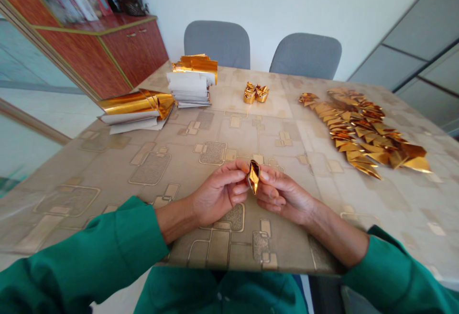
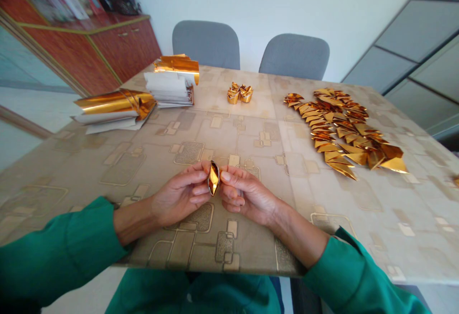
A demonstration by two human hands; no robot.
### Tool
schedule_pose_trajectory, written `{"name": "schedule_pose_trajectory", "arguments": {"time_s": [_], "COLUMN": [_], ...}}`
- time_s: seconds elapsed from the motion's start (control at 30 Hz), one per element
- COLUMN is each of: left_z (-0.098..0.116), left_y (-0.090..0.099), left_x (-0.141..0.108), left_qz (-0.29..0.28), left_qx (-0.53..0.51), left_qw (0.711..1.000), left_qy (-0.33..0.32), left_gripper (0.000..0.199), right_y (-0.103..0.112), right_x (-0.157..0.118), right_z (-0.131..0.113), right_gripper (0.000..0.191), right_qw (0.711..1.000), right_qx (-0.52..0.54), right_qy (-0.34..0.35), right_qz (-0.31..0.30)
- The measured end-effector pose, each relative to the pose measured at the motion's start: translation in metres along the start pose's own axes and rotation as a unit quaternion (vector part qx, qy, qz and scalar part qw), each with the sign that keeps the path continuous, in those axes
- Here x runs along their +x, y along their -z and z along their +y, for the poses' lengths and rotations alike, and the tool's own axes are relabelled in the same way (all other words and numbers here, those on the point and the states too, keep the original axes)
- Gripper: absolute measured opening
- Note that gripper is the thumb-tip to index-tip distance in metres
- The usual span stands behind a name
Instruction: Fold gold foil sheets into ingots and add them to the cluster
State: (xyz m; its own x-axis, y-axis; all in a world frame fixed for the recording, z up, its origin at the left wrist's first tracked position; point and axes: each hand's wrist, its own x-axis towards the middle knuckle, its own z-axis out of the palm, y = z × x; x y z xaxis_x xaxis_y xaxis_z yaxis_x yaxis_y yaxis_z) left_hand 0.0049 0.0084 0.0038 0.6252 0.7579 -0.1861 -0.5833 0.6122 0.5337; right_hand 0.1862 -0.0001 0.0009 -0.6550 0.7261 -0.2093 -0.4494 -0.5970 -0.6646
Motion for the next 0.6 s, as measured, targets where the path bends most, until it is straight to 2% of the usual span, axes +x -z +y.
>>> {"name": "schedule_pose_trajectory", "arguments": {"time_s": [0.13,0.33,0.6], "left_z": [-0.0025,-0.0036,-0.0044], "left_y": [-0.0015,-0.0048,-0.0025], "left_x": [0.0003,0.0014,0.0001], "left_qz": [0.021,0.086,0.080], "left_qx": [0.045,0.107,0.105], "left_qw": [0.999,0.990,0.991], "left_qy": [-0.017,-0.038,-0.029], "left_gripper": [0.024,0.032,0.030], "right_y": [0.0013,0.0024,0.0009], "right_x": [0.0003,0.0036,0.0058], "right_z": [-0.0002,0.0012,0.0031], "right_gripper": [0.017,0.020,0.020], "right_qw": [1.000,1.000,1.000], "right_qx": [-0.002,-0.009,0.005], "right_qy": [-0.001,-0.022,-0.016], "right_qz": [0.003,0.005,0.026]}}
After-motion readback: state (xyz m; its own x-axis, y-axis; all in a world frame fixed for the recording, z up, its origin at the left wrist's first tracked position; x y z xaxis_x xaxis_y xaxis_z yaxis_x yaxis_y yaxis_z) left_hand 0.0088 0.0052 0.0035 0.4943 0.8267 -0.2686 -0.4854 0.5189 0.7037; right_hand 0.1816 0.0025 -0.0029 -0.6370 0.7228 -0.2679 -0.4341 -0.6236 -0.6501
